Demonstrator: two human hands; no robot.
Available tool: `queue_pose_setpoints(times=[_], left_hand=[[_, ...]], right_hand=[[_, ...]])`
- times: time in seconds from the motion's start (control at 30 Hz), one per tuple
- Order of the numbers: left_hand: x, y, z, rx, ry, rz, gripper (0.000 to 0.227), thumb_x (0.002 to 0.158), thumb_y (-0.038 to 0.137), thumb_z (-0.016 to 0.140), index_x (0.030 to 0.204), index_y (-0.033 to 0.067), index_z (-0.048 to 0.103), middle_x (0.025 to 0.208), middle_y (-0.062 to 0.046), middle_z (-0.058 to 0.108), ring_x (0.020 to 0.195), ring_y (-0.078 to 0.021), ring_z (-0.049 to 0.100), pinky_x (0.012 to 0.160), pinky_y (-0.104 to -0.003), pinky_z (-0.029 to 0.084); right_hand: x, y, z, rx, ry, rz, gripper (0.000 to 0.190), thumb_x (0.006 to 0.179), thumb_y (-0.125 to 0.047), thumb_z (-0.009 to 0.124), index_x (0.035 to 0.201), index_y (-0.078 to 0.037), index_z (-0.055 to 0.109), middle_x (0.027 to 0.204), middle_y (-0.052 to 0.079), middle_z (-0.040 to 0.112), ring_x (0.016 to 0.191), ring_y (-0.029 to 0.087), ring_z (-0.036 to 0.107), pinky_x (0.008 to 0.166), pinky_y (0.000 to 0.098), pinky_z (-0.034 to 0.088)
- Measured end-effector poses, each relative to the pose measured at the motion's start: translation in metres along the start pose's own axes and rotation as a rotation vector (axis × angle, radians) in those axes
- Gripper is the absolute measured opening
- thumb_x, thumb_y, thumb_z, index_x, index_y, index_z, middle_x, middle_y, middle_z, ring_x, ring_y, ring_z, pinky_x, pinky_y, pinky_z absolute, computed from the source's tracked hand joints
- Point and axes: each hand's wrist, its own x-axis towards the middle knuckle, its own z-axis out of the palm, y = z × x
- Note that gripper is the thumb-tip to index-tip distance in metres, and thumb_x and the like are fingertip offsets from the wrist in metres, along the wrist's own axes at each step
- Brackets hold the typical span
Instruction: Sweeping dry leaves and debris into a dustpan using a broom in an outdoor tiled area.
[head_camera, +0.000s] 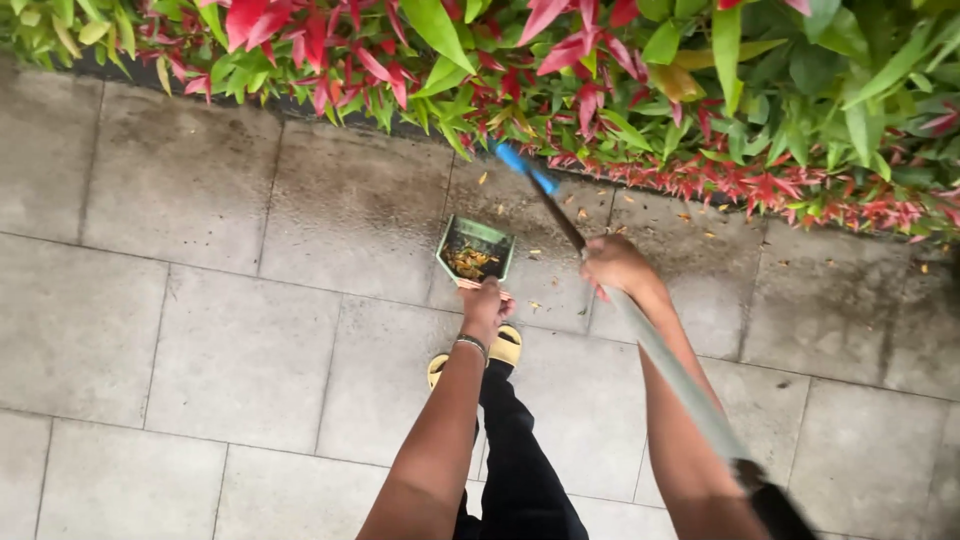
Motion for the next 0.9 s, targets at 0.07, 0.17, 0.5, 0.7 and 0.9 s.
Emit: queue_pose_setpoints(times=[0.07, 0.17, 0.5, 0.7, 0.9], left_hand=[[-0.002, 0.002, -0.001, -0.017, 0.006, -0.004, 0.025, 0.093, 0.023, 0.051, 0.112, 0.0094, 0.041, 0.082, -0.011, 0.053, 0.053, -0.0209, 0.066, 0.049, -0.027, 0.062], [-0.004, 0.005, -0.003, -0.023, 0.011, -0.010, 0.026, 0.093, 0.021, 0.050, 0.113, 0.0102, 0.039, 0.081, -0.011, 0.053, 0.052, -0.0210, 0.065, 0.050, -0.028, 0.063], [-0.005, -0.005, -0.010, -0.021, 0.011, -0.017, 0.030, 0.097, 0.026, 0.050, 0.115, 0.0036, 0.041, 0.076, -0.012, 0.055, 0.051, -0.0176, 0.061, 0.047, -0.024, 0.059], [-0.015, 0.003, -0.021, -0.050, 0.069, 0.019, 0.041, 0.093, 0.025, 0.053, 0.126, 0.0128, 0.031, 0.087, -0.014, 0.056, 0.054, -0.0218, 0.066, 0.054, -0.032, 0.065], [-0.054, 0.028, -0.070, -0.061, 0.093, 0.021, 0.026, 0.091, 0.018, 0.051, 0.114, 0.0091, 0.040, 0.079, -0.010, 0.053, 0.051, -0.0207, 0.066, 0.053, -0.031, 0.064]], right_hand=[[0.029, -0.005, 0.009, -0.043, 0.021, -0.020, 0.030, 0.079, 0.000, 0.058, 0.102, 0.011, 0.074, 0.060, 0.025, 0.067, 0.044, 0.032, 0.066, 0.039, 0.0460, 0.059], [0.107, 0.005, 0.035, 0.079, 0.087, -0.010, 0.026, 0.081, -0.003, 0.061, 0.100, 0.011, 0.073, 0.060, 0.025, 0.067, 0.047, 0.033, 0.068, 0.045, 0.0489, 0.062], [-0.027, -0.062, 0.007, -0.356, -0.168, 0.011, 0.034, 0.074, 0.006, 0.070, 0.105, 0.018, 0.073, 0.091, 0.037, 0.073, 0.090, 0.047, 0.074, 0.087, 0.0541, 0.059], [-0.001, -0.005, -0.006, -0.280, -0.203, -0.045, 0.031, 0.080, -0.007, 0.058, 0.100, 0.008, 0.075, 0.057, 0.020, 0.067, 0.040, 0.027, 0.066, 0.041, 0.0417, 0.060], [0.037, -0.045, 0.056, -0.461, -0.006, -0.043, 0.048, 0.077, -0.012, 0.066, 0.125, -0.003, 0.067, 0.116, 0.021, 0.073, 0.115, 0.039, 0.068, 0.097, 0.0521, 0.056]])
